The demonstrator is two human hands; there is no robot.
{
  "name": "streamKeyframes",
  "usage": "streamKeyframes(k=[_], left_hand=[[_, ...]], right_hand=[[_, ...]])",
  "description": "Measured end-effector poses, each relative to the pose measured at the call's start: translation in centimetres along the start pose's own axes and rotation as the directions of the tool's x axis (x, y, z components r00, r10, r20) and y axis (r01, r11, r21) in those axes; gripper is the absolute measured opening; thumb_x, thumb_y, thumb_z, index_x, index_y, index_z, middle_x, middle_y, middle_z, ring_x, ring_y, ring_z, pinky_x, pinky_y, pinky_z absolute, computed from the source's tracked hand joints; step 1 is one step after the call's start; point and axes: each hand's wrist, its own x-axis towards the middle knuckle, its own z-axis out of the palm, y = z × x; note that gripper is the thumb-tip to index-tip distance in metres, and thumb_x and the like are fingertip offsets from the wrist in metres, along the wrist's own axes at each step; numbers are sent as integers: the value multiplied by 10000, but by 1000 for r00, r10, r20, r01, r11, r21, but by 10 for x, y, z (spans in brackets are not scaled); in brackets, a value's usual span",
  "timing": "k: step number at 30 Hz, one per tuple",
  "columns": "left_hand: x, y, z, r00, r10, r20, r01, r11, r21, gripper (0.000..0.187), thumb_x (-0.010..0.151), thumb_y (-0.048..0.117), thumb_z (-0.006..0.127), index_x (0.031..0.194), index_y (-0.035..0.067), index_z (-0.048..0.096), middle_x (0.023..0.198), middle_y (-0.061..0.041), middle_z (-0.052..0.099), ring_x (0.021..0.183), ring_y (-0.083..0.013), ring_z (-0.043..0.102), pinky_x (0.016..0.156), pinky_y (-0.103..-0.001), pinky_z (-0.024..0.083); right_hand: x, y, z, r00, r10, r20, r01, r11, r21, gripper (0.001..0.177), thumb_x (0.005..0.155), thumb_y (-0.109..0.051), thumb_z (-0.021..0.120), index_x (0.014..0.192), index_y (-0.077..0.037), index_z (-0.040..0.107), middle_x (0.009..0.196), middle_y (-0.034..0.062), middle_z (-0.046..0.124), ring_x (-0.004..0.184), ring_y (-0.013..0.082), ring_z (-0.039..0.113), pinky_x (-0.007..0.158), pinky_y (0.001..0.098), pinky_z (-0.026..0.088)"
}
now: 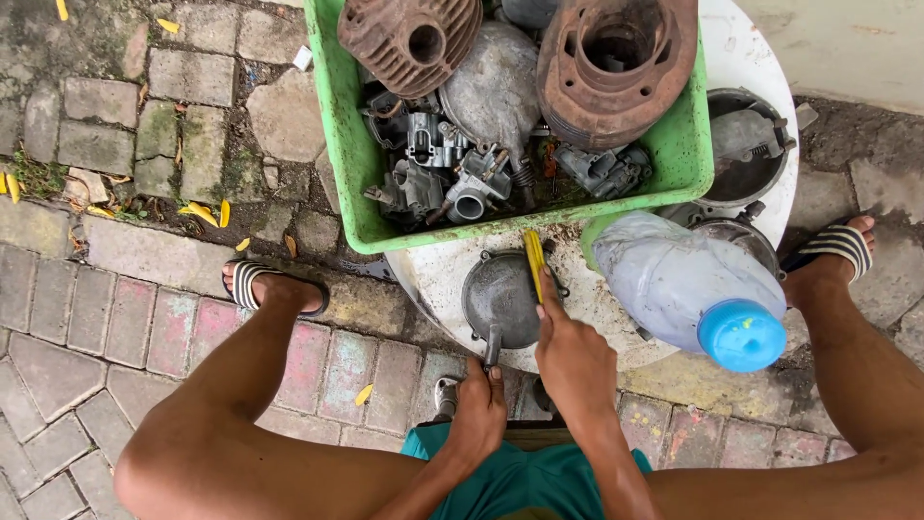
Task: Cleaning motorcycle engine parts using a brush and cleaning fluid
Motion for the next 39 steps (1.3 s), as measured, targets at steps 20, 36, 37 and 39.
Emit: streamKeyframes(k=[20, 36, 37, 39], left_hand=[[0, 10, -5, 998, -56, 17, 53, 992, 118, 301, 1102, 337, 351, 1003, 80, 471, 682, -89, 573, 613, -231, 556, 670, -481, 466], [-3, 15, -6, 997, -72, 6, 71, 985, 154, 260, 1099, 303, 376, 993, 86, 473, 683, -112, 574, 687, -281, 569, 747, -501, 457], [-2, 10, -6, 997, -71, 1, 70, 986, 150, 260, 1099, 303, 376, 993, 86, 473, 683, -112, 574, 687, -281, 569, 747, -501, 457], [2, 1, 0, 1000, -24, 2, 23, 980, 197, 374, 1091, 403, 301, 1049, 76, 477, 638, -87, 565, 674, -309, 575, 936, -498, 433]], right_hand=[[-6, 47, -31, 948, 104, 301, -103, 994, -18, 562, 1032, -383, 381, 1589, -441, 326, 629, 90, 599, 508, 203, 444, 503, 394, 352], [-31, 57, -11, 967, 73, 245, -62, 997, -54, 600, 1017, -385, 398, 1599, -453, 271, 683, 89, 717, 533, 263, 621, 538, 443, 505], [-31, 56, -2, 968, 68, 243, -56, 997, -57, 600, 1017, -385, 398, 1599, -453, 271, 683, 89, 717, 533, 263, 621, 538, 443, 505], [-28, 58, 14, 992, 25, 121, 3, 974, -226, 616, 1014, -371, 406, 1609, -407, 254, 684, 125, 693, 611, 330, 675, 582, 497, 557]])
